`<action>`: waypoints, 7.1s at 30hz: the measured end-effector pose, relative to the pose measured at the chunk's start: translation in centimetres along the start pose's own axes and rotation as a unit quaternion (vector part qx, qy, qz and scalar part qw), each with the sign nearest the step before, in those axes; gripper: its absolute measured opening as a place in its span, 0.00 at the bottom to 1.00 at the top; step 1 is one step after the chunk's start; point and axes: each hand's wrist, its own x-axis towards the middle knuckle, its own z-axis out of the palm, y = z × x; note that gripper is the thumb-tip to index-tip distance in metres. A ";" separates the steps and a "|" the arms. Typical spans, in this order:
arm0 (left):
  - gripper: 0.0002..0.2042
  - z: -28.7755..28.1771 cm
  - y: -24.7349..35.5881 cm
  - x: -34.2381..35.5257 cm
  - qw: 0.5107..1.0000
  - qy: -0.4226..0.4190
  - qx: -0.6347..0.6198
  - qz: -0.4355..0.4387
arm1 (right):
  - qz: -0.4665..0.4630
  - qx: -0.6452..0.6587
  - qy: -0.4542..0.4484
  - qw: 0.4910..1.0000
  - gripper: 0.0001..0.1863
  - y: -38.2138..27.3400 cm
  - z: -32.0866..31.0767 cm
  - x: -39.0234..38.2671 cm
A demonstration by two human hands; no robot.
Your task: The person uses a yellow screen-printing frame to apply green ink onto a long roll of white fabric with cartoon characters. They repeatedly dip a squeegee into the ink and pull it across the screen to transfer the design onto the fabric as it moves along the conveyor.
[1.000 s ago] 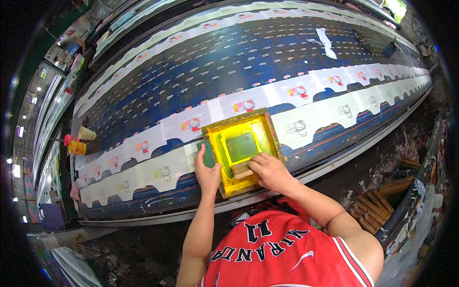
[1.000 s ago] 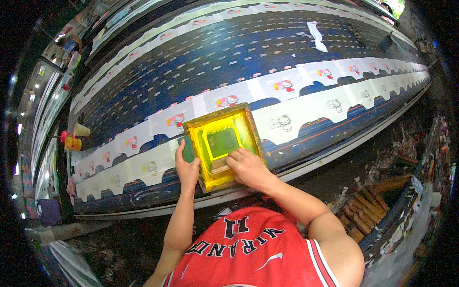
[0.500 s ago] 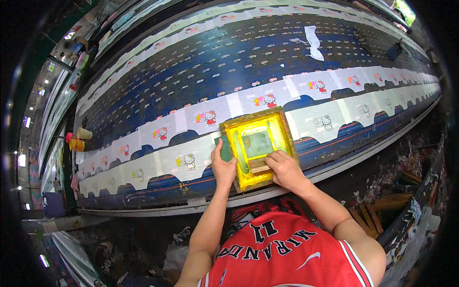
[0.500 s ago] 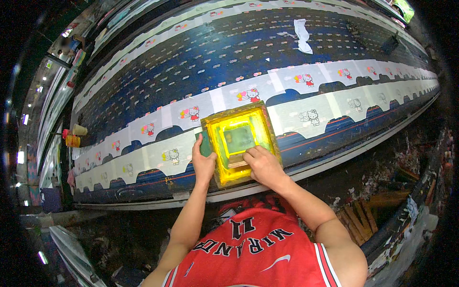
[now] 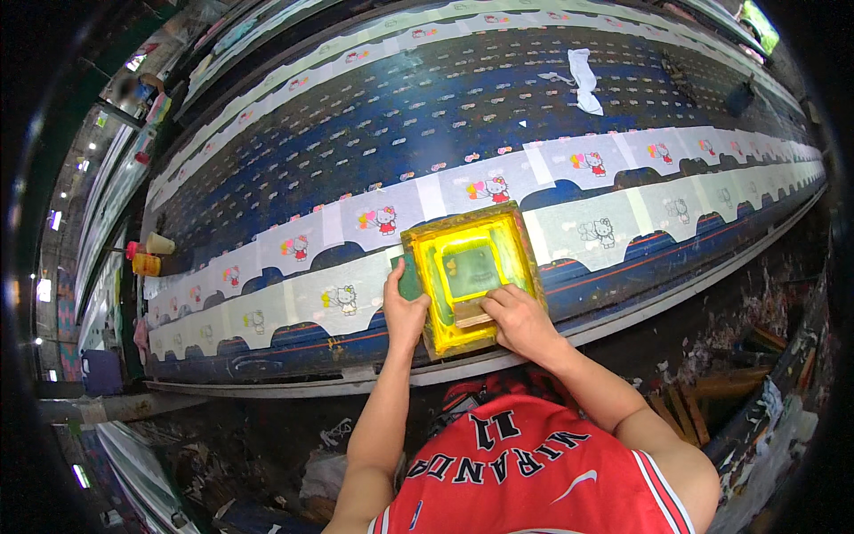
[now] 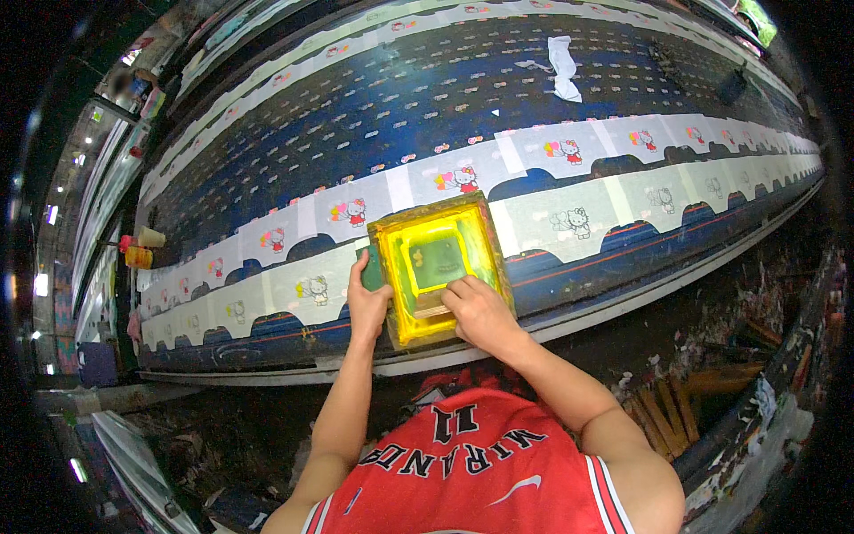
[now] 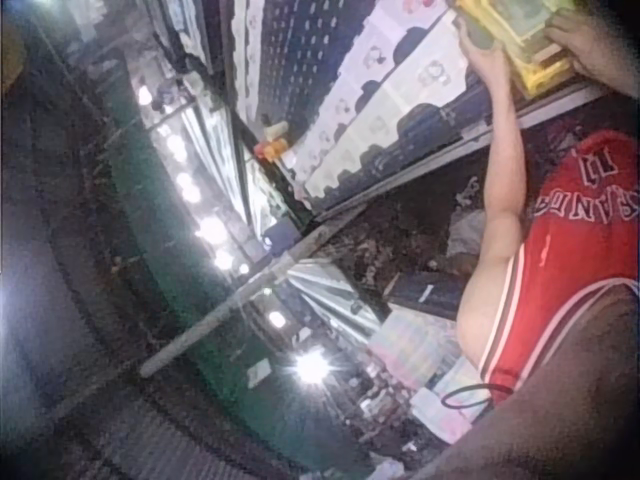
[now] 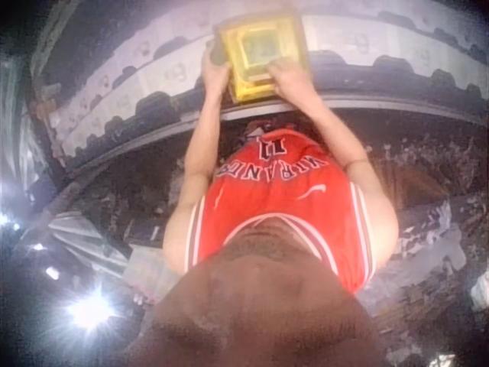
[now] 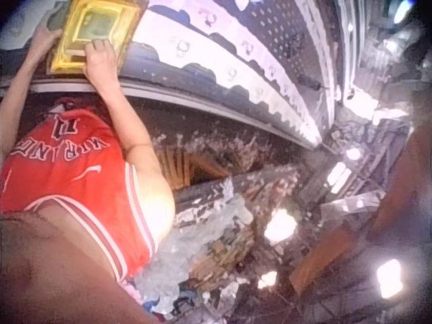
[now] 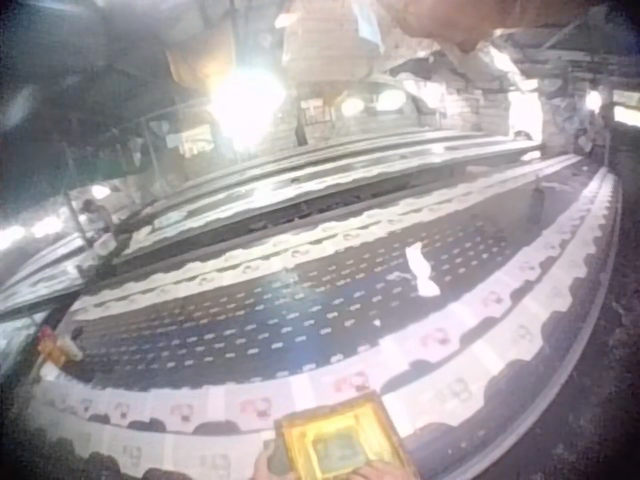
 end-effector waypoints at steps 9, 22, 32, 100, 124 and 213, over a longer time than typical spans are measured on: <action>0.42 -0.1 0.5 0.3 0.997 -0.027 -0.065 -0.030 | -0.001 0.004 0.018 1.000 0.18 -0.3 0.1 -0.6; 0.41 -0.4 -0.1 0.3 0.998 -0.033 0.060 0.013 | -0.016 -0.041 0.051 0.998 0.18 2.5 2.8 2.3; 0.40 -0.2 2.3 -0.4 0.992 -0.015 0.121 0.032 | 0.017 -0.033 0.026 0.999 0.10 4.9 1.9 8.7; 0.38 26.9 9.4 -5.2 0.994 0.030 0.074 0.068 | -0.037 0.001 0.014 0.999 0.12 20.0 -16.6 -11.3; 0.39 51.7 16.1 -9.2 0.994 0.014 0.082 0.064 | 0.006 -0.010 -0.019 1.000 0.17 37.9 -32.6 -21.9; 0.39 76.5 22.3 -12.9 0.999 -0.008 0.038 0.032 | -0.016 0.000 -0.001 1.000 0.18 55.0 -49.2 -34.5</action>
